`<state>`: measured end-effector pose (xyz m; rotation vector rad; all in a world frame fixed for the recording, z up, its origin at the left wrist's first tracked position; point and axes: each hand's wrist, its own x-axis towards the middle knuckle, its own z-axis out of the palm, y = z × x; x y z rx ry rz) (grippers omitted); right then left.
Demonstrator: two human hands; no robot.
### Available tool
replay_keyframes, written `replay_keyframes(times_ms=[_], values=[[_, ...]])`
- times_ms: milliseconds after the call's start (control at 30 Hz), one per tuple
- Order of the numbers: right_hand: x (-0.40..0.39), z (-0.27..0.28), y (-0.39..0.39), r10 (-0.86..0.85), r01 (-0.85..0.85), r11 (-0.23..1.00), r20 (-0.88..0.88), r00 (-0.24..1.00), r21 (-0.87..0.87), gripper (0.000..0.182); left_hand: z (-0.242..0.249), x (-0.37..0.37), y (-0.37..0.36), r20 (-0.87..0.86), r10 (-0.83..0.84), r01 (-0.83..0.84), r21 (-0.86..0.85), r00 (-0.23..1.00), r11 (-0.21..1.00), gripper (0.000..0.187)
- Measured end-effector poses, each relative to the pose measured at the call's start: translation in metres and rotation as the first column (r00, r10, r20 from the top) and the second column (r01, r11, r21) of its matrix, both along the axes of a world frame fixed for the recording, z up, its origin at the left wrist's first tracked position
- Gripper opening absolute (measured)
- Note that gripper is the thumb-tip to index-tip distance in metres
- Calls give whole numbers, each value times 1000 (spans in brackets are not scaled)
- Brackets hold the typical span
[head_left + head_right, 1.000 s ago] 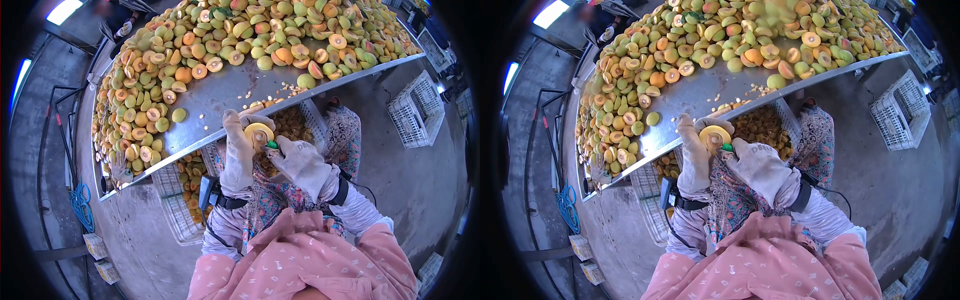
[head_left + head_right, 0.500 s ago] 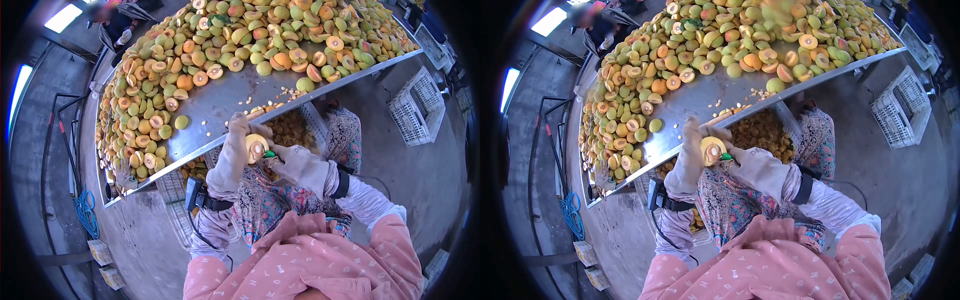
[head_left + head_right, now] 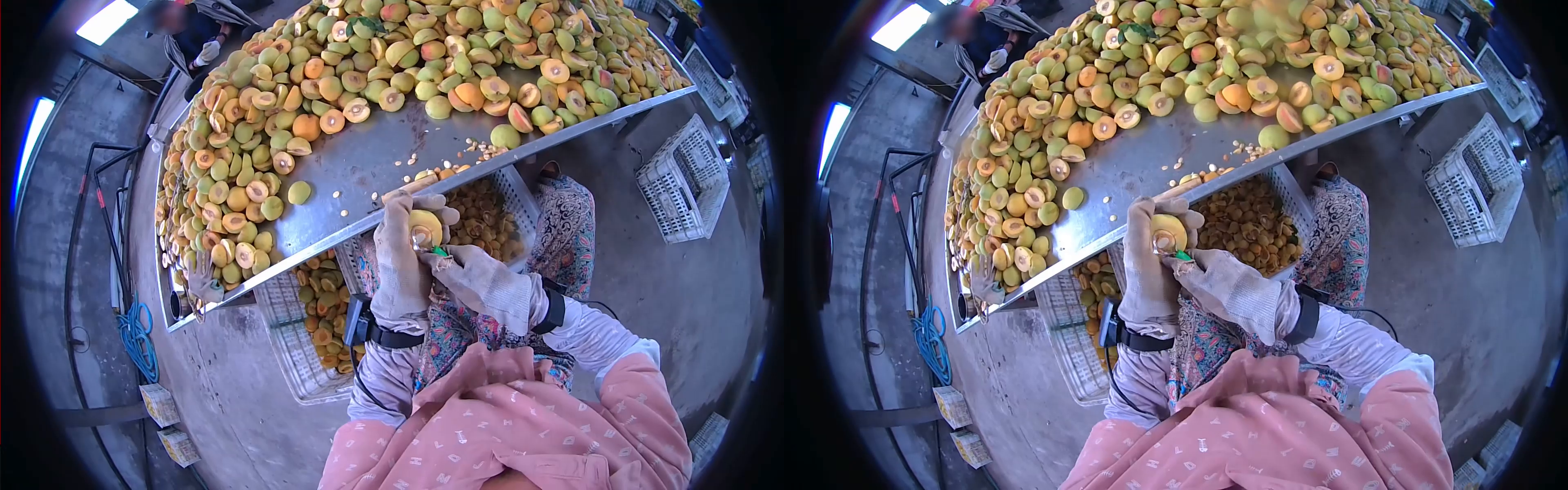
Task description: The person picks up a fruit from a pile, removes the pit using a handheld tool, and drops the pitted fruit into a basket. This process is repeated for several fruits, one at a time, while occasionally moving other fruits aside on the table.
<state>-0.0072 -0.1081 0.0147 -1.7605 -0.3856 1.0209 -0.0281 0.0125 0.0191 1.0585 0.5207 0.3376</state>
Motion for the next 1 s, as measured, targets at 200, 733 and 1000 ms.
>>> replay_keyframes(times_ms=[200, 733, 1000], values=[[-4, -2, -16, 130, 4, 954, -423, 897, 300, 50, -3, -2, 4, -125, -105, 117, 88, 987, 989, 46], [-21, -28, 4, 203, 277, 900, -885, 419, 337, 52, -28, -18, 24, -263, -175, 69, -368, 949, 927, 53], [29, -95, -6, 34, 31, 988, -409, 912, 151, 39, -80, -91, 151, -348, 645, -346, 623, 680, 701, 39]])
